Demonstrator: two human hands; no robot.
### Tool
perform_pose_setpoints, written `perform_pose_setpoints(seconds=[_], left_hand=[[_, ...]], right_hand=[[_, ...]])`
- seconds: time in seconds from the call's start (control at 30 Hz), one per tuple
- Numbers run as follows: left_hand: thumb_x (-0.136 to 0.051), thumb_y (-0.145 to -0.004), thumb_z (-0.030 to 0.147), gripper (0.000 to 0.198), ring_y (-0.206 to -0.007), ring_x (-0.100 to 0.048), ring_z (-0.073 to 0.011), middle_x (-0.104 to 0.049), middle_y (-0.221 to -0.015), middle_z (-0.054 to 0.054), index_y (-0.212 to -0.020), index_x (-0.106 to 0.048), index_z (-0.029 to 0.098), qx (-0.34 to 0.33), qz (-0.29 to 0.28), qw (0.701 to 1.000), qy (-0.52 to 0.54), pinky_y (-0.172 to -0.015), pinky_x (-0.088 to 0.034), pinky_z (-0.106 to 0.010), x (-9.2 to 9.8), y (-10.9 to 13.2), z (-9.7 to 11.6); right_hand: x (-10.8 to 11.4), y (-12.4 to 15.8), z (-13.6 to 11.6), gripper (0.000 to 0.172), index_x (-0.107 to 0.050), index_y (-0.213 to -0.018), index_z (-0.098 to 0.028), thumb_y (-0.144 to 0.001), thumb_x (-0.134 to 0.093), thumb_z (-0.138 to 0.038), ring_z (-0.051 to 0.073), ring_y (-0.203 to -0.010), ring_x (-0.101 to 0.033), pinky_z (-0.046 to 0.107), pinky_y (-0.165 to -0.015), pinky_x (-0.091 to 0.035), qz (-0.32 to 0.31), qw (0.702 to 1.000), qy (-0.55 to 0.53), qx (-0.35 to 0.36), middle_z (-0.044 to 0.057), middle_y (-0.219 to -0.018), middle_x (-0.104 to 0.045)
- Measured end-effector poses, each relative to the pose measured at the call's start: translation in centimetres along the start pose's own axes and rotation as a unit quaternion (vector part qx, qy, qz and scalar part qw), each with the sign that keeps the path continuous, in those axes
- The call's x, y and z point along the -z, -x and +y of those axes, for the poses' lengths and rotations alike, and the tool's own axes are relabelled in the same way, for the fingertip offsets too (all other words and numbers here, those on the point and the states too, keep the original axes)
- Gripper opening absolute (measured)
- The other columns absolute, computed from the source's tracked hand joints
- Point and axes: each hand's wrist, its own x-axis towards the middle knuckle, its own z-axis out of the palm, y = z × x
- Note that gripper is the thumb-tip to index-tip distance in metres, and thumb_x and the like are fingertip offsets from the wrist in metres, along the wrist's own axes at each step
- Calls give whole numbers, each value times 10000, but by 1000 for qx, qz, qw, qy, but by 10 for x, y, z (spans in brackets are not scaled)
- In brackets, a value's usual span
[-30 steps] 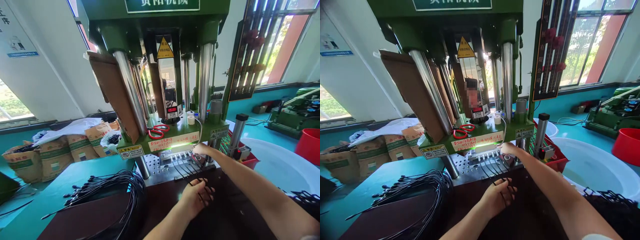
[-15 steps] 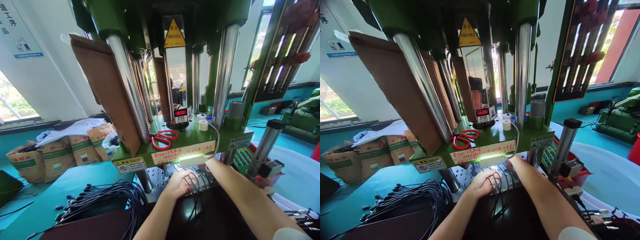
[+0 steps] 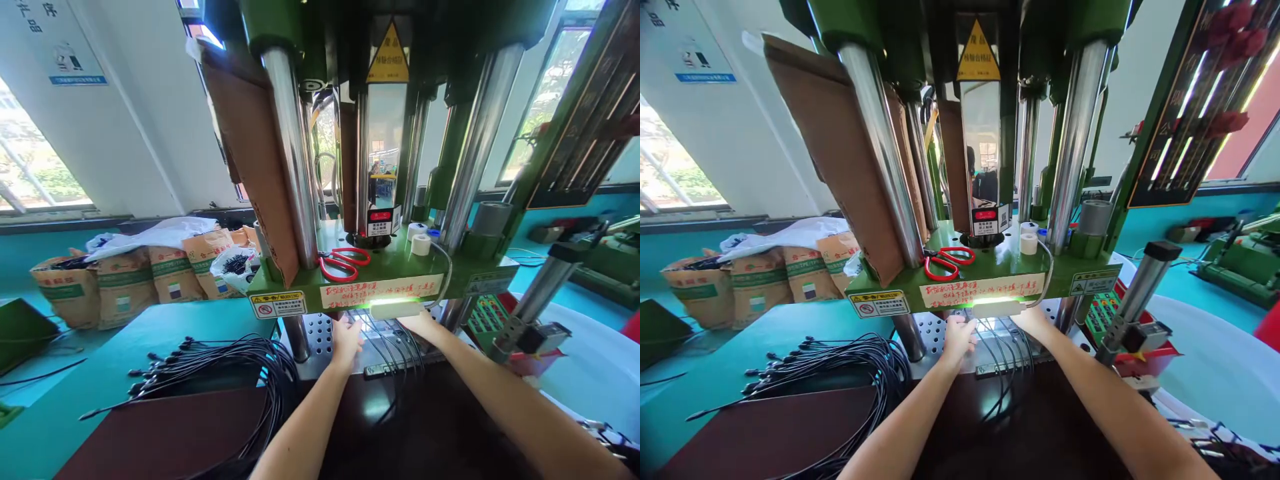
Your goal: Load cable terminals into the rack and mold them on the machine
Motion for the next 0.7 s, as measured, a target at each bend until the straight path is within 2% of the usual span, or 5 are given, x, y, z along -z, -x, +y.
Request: perform_pose_setpoints(seconds=[0.17, 0.27, 0.4, 0.57, 0.7], left_hand=[[-451, -761, 150, 356, -986, -570, -274, -644, -906, -122, -1114, -496, 155, -87, 46, 977, -188, -866, -407, -399, 15, -2, -1], [-363, -791, 129, 338, -917, -597, -265, -661, -883, -127, -1078, -539, 155, -125, 45, 949, -287, -838, -414, -400, 17, 1, -2], [-335, -803, 128, 304, -863, -614, -262, -665, -861, -152, -984, -579, 129, -141, 52, 927, -343, -781, -437, -375, 14, -3, 0], [-351, -825, 190, 289, -864, -610, -264, -652, -870, -152, -1000, -576, 144, -153, 80, 911, -374, -744, -445, -370, 12, -6, 10], [-397, -828, 319, 303, -941, -578, -258, -632, -949, -144, -1011, -572, 152, -182, 99, 906, -369, -750, -450, -349, 1, 1, 20]], right_hand=[[0, 14, -7, 290, -684, -904, -154, -848, -400, -157, 213, -864, -618, 309, -796, -427, -40, 998, 54, -1, 100, -926, -688], [-3, 16, -13, 319, -690, -892, -135, -857, -373, -155, 215, -848, -623, 315, -809, -414, -48, 996, 77, -9, 123, -876, -693], [-4, 14, -17, 282, -660, -923, -115, -878, -386, -161, 195, -811, -626, 344, -794, -429, -57, 993, 99, -18, 112, -838, -687], [4, 12, -21, 220, -611, -987, -128, -892, -449, -244, 169, -802, -614, 371, -779, -455, -69, 992, 109, 8, 63, -885, -664], [8, 11, -30, 206, -602, -1008, -119, -873, -465, -193, 186, -872, -599, 366, -776, -458, -61, 991, 109, 48, 89, -979, -646]])
